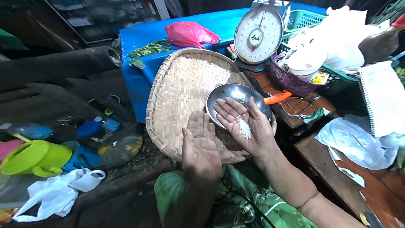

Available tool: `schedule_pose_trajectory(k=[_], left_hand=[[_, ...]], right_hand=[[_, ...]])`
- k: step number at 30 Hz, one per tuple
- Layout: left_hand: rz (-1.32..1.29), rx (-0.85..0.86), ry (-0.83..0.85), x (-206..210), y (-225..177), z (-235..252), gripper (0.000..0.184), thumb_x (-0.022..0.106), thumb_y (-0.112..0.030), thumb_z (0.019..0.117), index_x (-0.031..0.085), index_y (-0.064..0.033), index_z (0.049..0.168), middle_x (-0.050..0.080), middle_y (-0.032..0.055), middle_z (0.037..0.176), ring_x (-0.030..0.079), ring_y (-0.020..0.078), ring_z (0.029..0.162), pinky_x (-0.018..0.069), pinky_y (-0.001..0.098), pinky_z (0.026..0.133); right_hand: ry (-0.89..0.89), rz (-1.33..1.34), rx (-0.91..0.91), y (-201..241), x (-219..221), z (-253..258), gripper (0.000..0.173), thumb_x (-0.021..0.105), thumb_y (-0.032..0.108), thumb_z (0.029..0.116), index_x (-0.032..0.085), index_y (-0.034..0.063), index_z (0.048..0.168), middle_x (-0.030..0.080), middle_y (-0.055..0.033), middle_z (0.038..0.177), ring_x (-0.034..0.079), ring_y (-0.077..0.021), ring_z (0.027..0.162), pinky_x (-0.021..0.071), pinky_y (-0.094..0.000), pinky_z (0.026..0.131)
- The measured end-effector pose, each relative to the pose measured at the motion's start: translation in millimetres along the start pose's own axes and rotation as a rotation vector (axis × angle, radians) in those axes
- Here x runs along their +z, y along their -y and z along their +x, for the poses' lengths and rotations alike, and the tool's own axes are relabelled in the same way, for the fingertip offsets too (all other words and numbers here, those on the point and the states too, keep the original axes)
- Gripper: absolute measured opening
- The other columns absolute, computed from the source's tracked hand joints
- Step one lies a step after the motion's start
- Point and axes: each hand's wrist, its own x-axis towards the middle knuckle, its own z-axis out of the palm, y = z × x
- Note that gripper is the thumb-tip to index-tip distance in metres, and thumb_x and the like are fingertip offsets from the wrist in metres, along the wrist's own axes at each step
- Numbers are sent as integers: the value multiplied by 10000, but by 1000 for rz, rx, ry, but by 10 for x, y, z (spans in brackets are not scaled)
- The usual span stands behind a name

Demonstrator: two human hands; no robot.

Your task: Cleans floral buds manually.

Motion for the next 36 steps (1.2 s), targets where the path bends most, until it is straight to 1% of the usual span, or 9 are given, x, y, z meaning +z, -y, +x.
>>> schedule_pose_trajectory(k=[8, 12, 15, 20, 25, 29, 31, 33, 36], left_hand=[[58, 18, 67, -43, 52, 27, 550, 70, -282, 1082, 390, -68, 1474, 522, 76, 1475, 487, 198, 1385, 368, 387, 1172], [70, 8, 66, -45, 68, 46, 547, 75, -272, 1079, 354, -58, 1497, 486, 92, 1507, 468, 220, 1402, 361, 409, 1179], [80, -12, 20, -9, 55, 53, 549, 63, -273, 1082, 370, -56, 1482, 506, 87, 1487, 481, 211, 1389, 374, 403, 1167], [101, -29, 7, 14, 43, 70, 545, 58, -279, 1085, 391, -65, 1459, 542, 66, 1448, 506, 198, 1362, 398, 404, 1145], [76, -62, -30, 21, 26, 95, 547, 53, -292, 1090, 405, -78, 1449, 549, 61, 1436, 524, 199, 1342, 407, 406, 1134], [111, -63, -23, 33, 18, 98, 553, 45, -296, 1088, 397, -80, 1456, 535, 55, 1448, 517, 201, 1343, 403, 410, 1133], [120, -62, -26, 31, 14, 99, 548, 54, -293, 1087, 415, -90, 1447, 537, 52, 1446, 519, 207, 1339, 403, 416, 1129], [114, -65, -24, 25, 6, 107, 537, 73, -297, 1088, 435, -101, 1432, 552, 45, 1433, 536, 204, 1322, 418, 416, 1119], [107, -71, -15, 15, -4, 112, 530, 83, -319, 1091, 432, -124, 1439, 558, 31, 1427, 551, 197, 1306, 440, 408, 1098]], right_hand=[[-44, -3, -42, 70, -8, 67, 780, 210, 633, 1058, 469, 2, 1435, 570, -200, 1436, 575, -312, 1330, 473, -422, 1115], [-138, -84, -149, 290, -24, 218, 759, 175, 609, 1070, 481, 1, 1406, 614, -182, 1366, 619, -282, 1262, 508, -395, 1063], [-212, -129, -272, 552, 11, 369, 716, 178, 563, 1087, 463, -10, 1406, 622, -173, 1336, 631, -268, 1234, 516, -390, 1041], [-222, -259, -482, 1132, 221, 540, 746, 83, 549, 1089, 433, -31, 1403, 621, -184, 1288, 650, -261, 1173, 534, -386, 998], [-311, -361, -709, 1818, 487, 727, 704, 90, 532, 1099, 422, -13, 1394, 620, -169, 1222, 656, -231, 1102, 546, -354, 934], [-419, -624, -857, 2235, 474, 839, 677, 116, 509, 1110, 467, -8, 1370, 625, -167, 1247, 637, -229, 1146, 525, -362, 956], [-474, -868, -962, 2372, 366, 938, 660, 156, 451, 1126, 580, -36, 1260, 689, -142, 1109, 674, -207, 1036, 541, -345, 898], [-502, -1108, -1040, 2434, 270, 1020, 559, 245, 342, 1140, 635, -59, 1164, 704, -119, 1006, 682, -176, 969, 547, -324, 897], [-552, -1474, -1001, 2423, 199, 1037, 326, 431, 185, 1073, 672, -26, 1129, 711, -107, 1061, 672, -148, 1011, 528, -330, 937]])
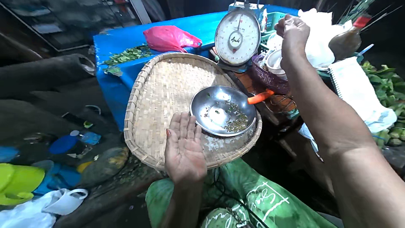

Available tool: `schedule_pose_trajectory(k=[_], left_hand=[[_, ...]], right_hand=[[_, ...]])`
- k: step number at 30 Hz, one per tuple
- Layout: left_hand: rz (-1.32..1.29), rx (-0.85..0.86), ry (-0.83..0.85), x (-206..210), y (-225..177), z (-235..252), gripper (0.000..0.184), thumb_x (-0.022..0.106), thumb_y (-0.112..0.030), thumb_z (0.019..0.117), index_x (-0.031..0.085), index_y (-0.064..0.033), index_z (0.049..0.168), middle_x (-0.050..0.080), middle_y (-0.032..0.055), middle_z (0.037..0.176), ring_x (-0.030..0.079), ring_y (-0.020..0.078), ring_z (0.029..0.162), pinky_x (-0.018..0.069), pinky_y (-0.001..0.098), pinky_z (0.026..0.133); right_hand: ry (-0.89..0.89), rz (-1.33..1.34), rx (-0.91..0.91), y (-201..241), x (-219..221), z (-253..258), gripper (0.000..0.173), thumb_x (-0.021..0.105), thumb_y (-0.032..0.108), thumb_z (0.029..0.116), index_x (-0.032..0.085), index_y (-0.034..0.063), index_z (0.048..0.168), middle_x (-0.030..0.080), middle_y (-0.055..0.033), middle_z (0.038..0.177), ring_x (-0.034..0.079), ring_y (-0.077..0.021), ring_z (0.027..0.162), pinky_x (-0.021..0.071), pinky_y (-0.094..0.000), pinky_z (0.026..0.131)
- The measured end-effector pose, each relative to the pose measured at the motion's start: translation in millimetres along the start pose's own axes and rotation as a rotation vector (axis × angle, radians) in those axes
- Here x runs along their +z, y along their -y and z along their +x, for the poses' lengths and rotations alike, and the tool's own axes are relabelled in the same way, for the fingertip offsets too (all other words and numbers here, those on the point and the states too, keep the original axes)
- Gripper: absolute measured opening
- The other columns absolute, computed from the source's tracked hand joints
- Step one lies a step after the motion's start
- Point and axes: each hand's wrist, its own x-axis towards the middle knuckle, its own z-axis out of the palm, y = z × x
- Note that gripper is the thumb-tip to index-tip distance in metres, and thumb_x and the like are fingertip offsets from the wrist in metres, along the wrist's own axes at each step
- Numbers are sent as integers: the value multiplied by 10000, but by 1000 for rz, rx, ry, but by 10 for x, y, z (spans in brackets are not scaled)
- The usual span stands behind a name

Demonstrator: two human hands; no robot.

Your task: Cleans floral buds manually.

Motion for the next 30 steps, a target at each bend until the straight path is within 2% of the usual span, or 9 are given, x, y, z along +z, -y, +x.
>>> schedule_pose_trajectory(k=[3, 5, 8, 11, 13, 16, 19, 22, 30], left_hand=[[-3, -3, 9, -12, -4, -1, 540, 79, -340, 1088, 449, -145, 1429, 560, 14, 1428, 553, 199, 1304, 447, 422, 1086], [-8, -3, 0, -16, -6, 1, 550, 72, -350, 1088, 467, -153, 1416, 570, 9, 1418, 554, 200, 1303, 450, 429, 1083], [-10, 11, 4, -39, 2, 10, 563, 65, -350, 1088, 442, -141, 1451, 543, 24, 1453, 524, 205, 1340, 429, 438, 1104], [-14, 20, -17, -25, 0, 3, 551, 80, -354, 1094, 442, -145, 1453, 549, 17, 1447, 533, 199, 1330, 441, 431, 1094], [-8, 35, -29, -18, 0, 3, 533, 94, -356, 1097, 471, -160, 1418, 584, 3, 1404, 564, 190, 1295, 464, 423, 1070], [9, 48, -22, -25, 11, 7, 530, 96, -352, 1097, 495, -165, 1391, 597, -4, 1384, 571, 182, 1282, 467, 418, 1065], [37, 52, -19, -17, 23, 12, 528, 93, -339, 1092, 516, -166, 1358, 622, -7, 1341, 591, 182, 1251, 479, 421, 1048], [76, 79, -8, -7, 56, 0, 522, 91, -281, 1083, 518, -144, 1350, 639, 14, 1317, 623, 190, 1203, 504, 416, 1014], [104, 136, 39, -12, 96, -8, 432, 191, -174, 1066, 531, -118, 1327, 619, 39, 1337, 620, 202, 1202, 508, 414, 1024]], right_hand=[[89, -208, -76, 66, 27, -156, 278, 519, 190, 1040, 705, 40, 1181, 709, -80, 1094, 645, -132, 999, 493, -346, 892], [214, -226, -207, 102, 44, -356, 305, 501, 186, 1043, 688, 18, 1217, 698, -112, 1175, 653, -139, 1070, 508, -341, 954], [691, -281, -269, 257, -20, -872, 273, 525, 218, 1052, 702, 22, 1124, 690, -78, 982, 643, -112, 845, 546, -346, 788], [1290, -513, -295, 280, -57, -1409, 272, 692, 263, 975, 740, 71, 1161, 727, -96, 1129, 692, -217, 1038, 549, -486, 942], [1440, -700, -454, 84, -19, -1748, 378, 722, 336, 941, 734, 78, 1217, 668, -131, 1304, 570, -320, 1294, 381, -592, 1131], [1502, -863, -551, -225, 72, -1975, 321, 585, 290, 1023, 697, 127, 1276, 616, -126, 1397, 448, -370, 1419, 204, -657, 1205], [1493, -793, -581, -385, 197, -1975, 324, 491, 164, 1057, 674, 108, 1318, 635, -120, 1378, 494, -339, 1393, 229, -641, 1202], [1410, -715, -589, -485, 383, -1851, 298, 547, 106, 1026, 695, 84, 1284, 661, -141, 1331, 544, -348, 1339, 283, -644, 1173], [1221, -696, -584, -774, 939, -1405, 262, 610, 180, 1011, 708, 72, 1229, 678, -140, 1287, 549, -334, 1320, 300, -550, 1196]])
